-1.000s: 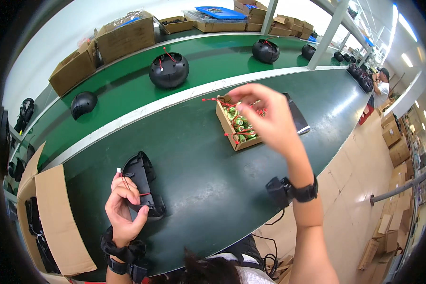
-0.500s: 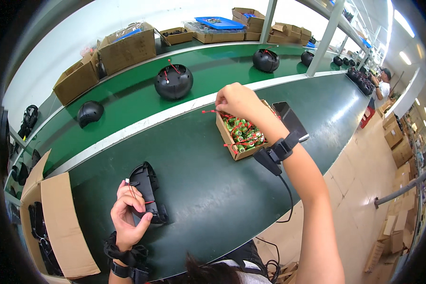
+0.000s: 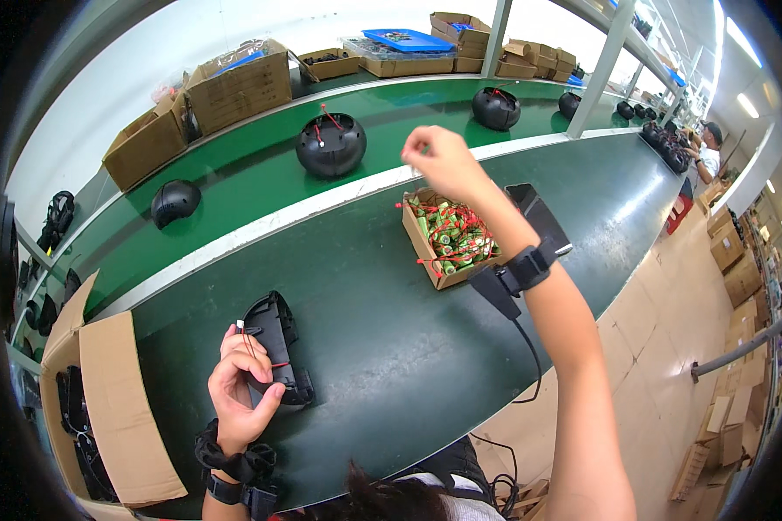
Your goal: Assembling electronic components by inserting batteries into plastic shells and connecting wires.
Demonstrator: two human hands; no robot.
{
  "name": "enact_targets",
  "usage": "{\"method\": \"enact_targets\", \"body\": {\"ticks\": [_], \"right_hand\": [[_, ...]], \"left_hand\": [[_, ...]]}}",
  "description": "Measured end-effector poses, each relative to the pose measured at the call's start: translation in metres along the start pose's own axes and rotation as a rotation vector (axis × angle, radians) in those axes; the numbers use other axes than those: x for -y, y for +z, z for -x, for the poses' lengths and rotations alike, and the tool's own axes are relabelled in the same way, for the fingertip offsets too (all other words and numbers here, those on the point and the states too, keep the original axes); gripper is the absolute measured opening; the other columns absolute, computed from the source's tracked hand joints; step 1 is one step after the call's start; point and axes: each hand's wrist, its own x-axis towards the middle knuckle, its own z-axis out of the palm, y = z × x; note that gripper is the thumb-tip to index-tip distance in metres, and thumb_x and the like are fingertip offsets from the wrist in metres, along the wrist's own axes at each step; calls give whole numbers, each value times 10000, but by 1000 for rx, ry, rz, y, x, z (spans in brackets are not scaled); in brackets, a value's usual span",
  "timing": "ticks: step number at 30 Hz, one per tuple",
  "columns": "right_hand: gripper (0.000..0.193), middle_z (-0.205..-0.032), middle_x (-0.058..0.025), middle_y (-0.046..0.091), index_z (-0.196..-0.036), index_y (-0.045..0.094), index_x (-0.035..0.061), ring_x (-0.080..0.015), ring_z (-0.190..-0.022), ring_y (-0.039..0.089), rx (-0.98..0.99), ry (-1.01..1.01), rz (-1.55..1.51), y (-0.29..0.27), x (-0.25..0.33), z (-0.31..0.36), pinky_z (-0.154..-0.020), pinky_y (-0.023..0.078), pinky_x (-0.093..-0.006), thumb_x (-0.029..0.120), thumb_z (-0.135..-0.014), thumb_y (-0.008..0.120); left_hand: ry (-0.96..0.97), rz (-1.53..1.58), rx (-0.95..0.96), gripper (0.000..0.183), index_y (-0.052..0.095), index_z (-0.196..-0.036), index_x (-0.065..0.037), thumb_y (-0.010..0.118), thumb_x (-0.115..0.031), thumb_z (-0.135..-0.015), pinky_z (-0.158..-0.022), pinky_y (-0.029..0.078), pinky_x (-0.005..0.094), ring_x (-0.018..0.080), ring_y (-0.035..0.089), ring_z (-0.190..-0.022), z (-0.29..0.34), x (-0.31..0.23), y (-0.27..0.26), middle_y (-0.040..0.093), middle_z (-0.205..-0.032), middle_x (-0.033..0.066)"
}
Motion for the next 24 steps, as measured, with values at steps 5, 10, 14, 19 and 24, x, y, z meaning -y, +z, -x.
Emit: {"method": "enact_targets", "body": {"ticks": [5, 10, 14, 19, 24], "right_hand": [[96, -890, -35, 673, -981, 526, 106, -47, -665, 476, -133, 48, -690, -36, 5, 1, -562, 368, -181, 194, -971, 489], [125, -778, -24, 521, -1016, 496, 77, -75, -674, 454, -62, -55, -856, -48, 49, 10, -598, 364, -207, 195, -994, 462], [114, -773, -28, 535, -1031, 489, 75, -89, -665, 491, 163, 26, -932, -22, 90, 34, -602, 426, -222, 176, -981, 485], [213, -897, -107, 637, -1097, 459, 55, -159, -782, 632, 413, 253, -1218, 29, 92, 73, -725, 541, -305, 89, -923, 578], [349, -1025, -125, 629, -1169, 406, 24, -184, -878, 640, 471, 416, -1047, 80, 64, 108, -760, 538, -297, 30, -886, 612]], "left_hand": [[0, -3, -1, 243, 533, -711, -134, 744, -64, -613, -1099, 172, 470, 185, 534, -906, 0, 0, 0, 591, -718, -18], [46, 77, -53, 172, 514, -695, -121, 666, -61, -641, -1094, 205, 483, 179, 525, -834, 1, 6, -1, 573, -678, -2], [49, 215, -324, 176, 431, -636, -110, 548, -131, -767, -1077, 260, 488, 151, 466, -684, 9, 8, 2, 485, -552, -11], [35, 239, -387, 285, 384, -620, -124, 511, -227, -853, -1071, 278, 491, 165, 445, -705, 12, 8, 1, 432, -545, -7], [59, 270, -378, 235, 420, -639, -124, 520, -173, -846, -1058, 286, 484, 143, 455, -672, 10, 9, -1, 461, -538, -17]]}}
